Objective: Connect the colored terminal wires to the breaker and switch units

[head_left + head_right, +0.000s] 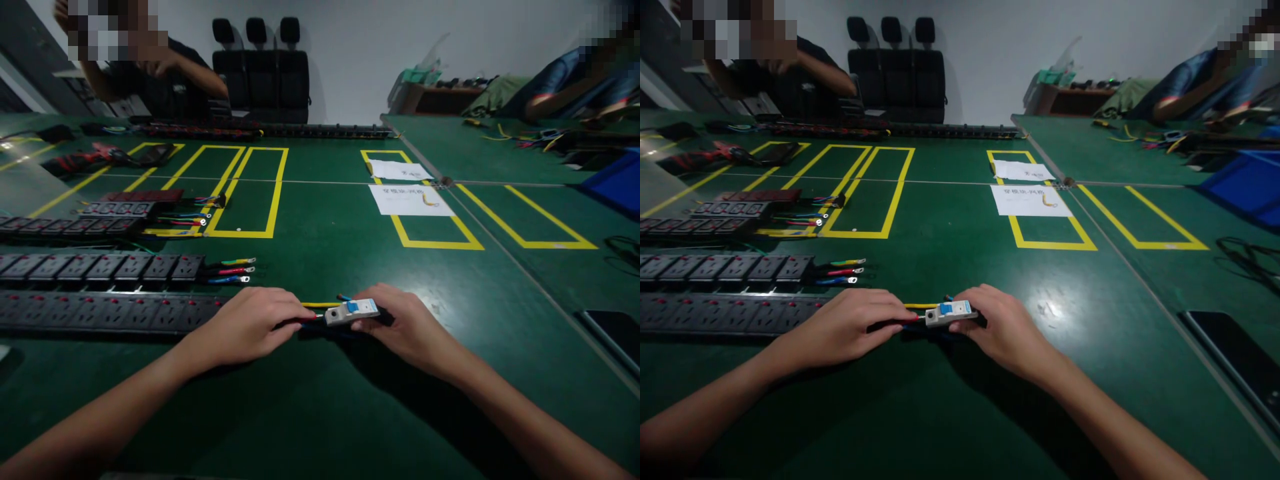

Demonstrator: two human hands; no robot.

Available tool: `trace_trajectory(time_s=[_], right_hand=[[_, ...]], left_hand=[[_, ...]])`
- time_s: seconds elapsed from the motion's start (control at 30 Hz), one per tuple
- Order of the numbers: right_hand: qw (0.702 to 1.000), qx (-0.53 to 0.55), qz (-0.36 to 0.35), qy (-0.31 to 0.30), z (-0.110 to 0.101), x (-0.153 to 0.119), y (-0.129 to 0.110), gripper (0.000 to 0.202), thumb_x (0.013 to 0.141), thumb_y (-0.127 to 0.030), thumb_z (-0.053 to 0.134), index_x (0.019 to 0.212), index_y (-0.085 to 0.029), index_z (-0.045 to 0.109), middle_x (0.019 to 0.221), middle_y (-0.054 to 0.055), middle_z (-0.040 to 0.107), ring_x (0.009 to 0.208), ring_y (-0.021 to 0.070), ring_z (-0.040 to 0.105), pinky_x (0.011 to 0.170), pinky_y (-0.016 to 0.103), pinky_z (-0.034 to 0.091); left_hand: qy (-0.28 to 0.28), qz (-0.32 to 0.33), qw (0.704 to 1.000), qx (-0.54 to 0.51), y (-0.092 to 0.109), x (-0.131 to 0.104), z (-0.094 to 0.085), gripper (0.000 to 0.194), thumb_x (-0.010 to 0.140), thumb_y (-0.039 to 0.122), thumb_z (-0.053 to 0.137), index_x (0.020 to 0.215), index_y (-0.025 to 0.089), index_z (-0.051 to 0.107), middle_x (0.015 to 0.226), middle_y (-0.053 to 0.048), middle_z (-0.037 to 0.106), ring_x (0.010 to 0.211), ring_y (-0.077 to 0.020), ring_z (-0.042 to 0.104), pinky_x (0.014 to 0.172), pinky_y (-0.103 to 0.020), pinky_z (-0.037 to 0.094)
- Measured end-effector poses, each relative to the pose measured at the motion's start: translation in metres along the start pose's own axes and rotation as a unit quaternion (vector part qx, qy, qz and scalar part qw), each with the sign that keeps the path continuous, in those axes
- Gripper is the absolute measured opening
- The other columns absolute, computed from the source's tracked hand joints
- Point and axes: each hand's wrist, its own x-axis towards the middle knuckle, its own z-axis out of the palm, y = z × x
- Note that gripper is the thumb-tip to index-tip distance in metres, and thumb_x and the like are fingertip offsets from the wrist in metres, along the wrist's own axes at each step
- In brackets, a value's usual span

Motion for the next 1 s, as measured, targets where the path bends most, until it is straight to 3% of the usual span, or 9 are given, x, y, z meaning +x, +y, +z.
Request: trace_trajectory(time_s=[0.3,1.0], right_hand=[[0.999,0.015,0.044,0.014,0.005,-0.001,0.000,0.013,0.090,-0.030,0.067,0.100,-0.023,0.069,0.086,0.004,0.075,0.073,0.0206,0.068,0.063,0.029,0.047],[0.997,-0.055,0.017,0.044,0.017,-0.005,0.002,0.012,0.089,-0.032,0.065,0.095,-0.023,0.069,0.082,0.004,0.075,0.067,0.0204,0.068,0.060,0.029,0.049]], left_hand=[[0.002,-0.002,1.000,-0.012,0.002,-0.001,-0.002,0.024,0.097,0.018,0.060,0.119,0.023,0.069,0.109,-0.002,0.075,0.097,-0.0177,0.070,0.080,-0.026,0.048],[-0.011,0.001,1.000,0.003,-0.001,-0.001,0.001,0.023,0.099,0.022,0.059,0.120,0.025,0.068,0.109,-0.001,0.076,0.100,-0.0201,0.070,0.081,-0.028,0.047]])
